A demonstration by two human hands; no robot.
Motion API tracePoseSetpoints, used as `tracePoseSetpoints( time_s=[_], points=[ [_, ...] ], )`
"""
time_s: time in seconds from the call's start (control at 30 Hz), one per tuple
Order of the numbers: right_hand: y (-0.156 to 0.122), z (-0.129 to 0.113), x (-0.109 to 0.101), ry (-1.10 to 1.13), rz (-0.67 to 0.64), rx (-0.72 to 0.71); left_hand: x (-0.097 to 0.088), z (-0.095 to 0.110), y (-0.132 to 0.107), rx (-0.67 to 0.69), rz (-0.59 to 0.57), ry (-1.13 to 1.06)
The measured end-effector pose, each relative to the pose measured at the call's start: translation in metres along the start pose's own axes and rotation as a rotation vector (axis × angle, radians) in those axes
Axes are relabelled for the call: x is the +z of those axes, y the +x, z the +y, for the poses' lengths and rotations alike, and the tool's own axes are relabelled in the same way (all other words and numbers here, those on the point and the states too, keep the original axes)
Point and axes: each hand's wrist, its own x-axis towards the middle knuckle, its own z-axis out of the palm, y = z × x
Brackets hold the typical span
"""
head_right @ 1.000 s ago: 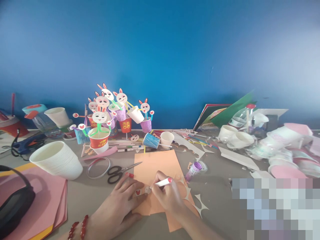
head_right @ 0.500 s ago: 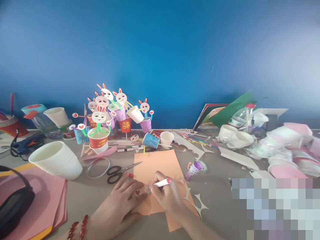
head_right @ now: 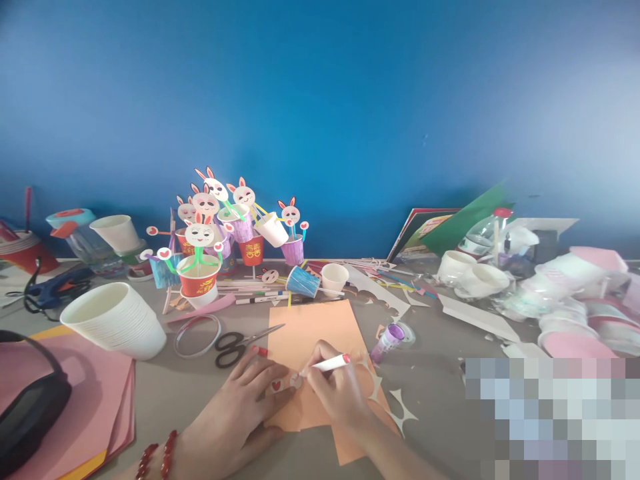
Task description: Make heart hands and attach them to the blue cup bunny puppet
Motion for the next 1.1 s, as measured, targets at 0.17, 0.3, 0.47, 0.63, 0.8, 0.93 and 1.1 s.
tracePoseSetpoints(
  time_s=[0.17,0.3,0.47,0.63,0.8,0.93,1.1],
  points=[
    [0.000,0.001,0.000,0.021,-0.068,-0.034,-0.001,0.001,0.001,-0.009,-0.011,0.006],
    [0.000,0.006,0.001,0.006,-0.100,-0.043,-0.003,0.002,0.002,-0.003,-0.016,0.018],
    [0.000,0.011,0.002,-0.059,-0.101,-0.044,-0.004,0.003,0.001,-0.006,-0.036,0.022],
    [0.000,0.011,0.002,-0.085,-0.105,-0.054,-0.003,0.003,0.001,-0.007,-0.039,0.033],
    [0.001,0.010,0.001,-0.097,-0.103,-0.055,-0.004,0.003,0.001,-0.005,-0.036,0.030],
    [0.001,0.010,0.001,-0.109,-0.103,-0.049,-0.005,0.004,0.001,-0.013,-0.048,0.025],
    [0.001,0.011,0.001,-0.127,-0.107,-0.043,-0.002,0.002,0.002,-0.002,-0.025,0.039]
  ],
)
